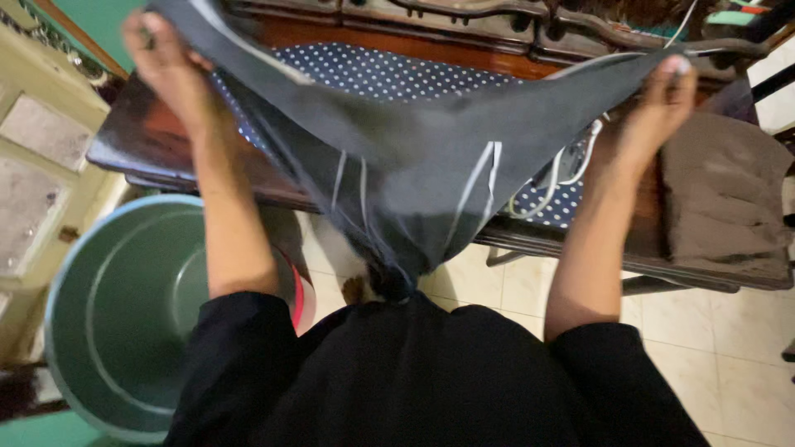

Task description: The person picks up a garment from a bucket, spreads it across an ironing board, and irons different sections of the fabric before folding it.

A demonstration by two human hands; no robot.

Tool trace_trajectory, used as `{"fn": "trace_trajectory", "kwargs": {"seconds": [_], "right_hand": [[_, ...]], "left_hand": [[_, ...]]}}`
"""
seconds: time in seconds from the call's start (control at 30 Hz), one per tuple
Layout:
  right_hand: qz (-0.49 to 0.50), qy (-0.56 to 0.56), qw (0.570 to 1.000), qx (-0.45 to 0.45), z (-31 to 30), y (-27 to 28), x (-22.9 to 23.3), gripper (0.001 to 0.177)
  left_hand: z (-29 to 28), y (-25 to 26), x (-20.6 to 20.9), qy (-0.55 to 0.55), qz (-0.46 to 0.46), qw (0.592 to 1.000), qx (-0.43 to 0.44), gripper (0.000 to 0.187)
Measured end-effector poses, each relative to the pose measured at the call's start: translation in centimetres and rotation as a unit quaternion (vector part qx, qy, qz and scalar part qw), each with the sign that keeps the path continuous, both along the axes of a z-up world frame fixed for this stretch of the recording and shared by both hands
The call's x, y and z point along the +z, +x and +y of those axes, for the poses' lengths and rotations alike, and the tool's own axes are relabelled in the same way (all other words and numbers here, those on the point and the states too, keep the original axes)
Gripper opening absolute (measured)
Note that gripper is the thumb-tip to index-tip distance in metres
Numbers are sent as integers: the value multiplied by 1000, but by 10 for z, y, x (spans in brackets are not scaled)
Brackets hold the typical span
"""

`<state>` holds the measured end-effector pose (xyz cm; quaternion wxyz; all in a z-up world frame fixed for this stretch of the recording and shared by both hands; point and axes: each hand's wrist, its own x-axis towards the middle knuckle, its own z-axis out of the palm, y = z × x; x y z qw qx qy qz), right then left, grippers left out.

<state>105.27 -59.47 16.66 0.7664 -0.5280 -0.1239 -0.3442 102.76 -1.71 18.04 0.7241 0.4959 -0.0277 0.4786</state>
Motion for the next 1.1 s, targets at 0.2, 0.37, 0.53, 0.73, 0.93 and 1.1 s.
{"fn": "trace_trajectory", "kwargs": {"seconds": [0.2,0.37,0.53,0.73,0.93,1.1], "right_hand": [[53,78,995,11,44,55,19,36],[-12,45,997,-56,79,202,5,40],[102,-47,993,-35,93,276,-92,26],[108,-554,825,-33,104,192,-195,79],[254,-645,664,-279,95,118,-113,43],[297,-649,675,-187,54,116,-100,41]], "left_hand": [[103,68,-9,37,-12,995,-90,34],[138,231,-26,51,-15,989,-135,36],[72,273,-171,391,202,888,-136,116],[13,194,-249,614,364,699,43,88],[-41,157,-214,514,373,752,174,66],[-120,141,-199,565,256,784,17,55]]}}
